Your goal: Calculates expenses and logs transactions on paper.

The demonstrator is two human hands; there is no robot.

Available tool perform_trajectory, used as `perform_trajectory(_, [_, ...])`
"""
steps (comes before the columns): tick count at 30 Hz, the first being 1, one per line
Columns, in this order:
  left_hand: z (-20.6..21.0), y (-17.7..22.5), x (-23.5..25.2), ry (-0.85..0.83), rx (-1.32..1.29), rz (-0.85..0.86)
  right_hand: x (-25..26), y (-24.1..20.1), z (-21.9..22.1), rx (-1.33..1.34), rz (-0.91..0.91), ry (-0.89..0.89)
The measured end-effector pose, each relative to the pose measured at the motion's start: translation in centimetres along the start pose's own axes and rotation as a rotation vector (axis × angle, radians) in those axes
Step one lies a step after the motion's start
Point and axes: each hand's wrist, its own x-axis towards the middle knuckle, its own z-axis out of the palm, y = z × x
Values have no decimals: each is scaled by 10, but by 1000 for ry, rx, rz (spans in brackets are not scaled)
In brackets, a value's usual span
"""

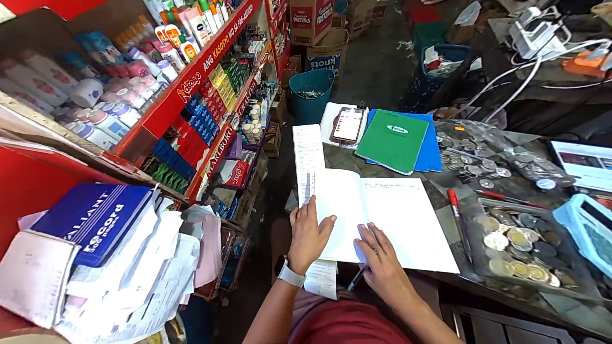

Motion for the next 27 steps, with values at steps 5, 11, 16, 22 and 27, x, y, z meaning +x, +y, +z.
perform_trajectory(5, [-3,1,-14,49,-93,21,-4,-4,-7,135,109,115])
perform_trajectory(11, [-4,6,-8,-8,17,4,1,-8,-22,278,293,283])
perform_trajectory(16, [-2,17,24,-141,290,-33,7,-9,-27,293,321,318])
perform_trajectory(22, [11,10,48,-125,499,27,5,-10,-24,290,338,318])
perform_trajectory(27, [16,-2,49,-154,416,85,3,-10,-22,309,343,330])
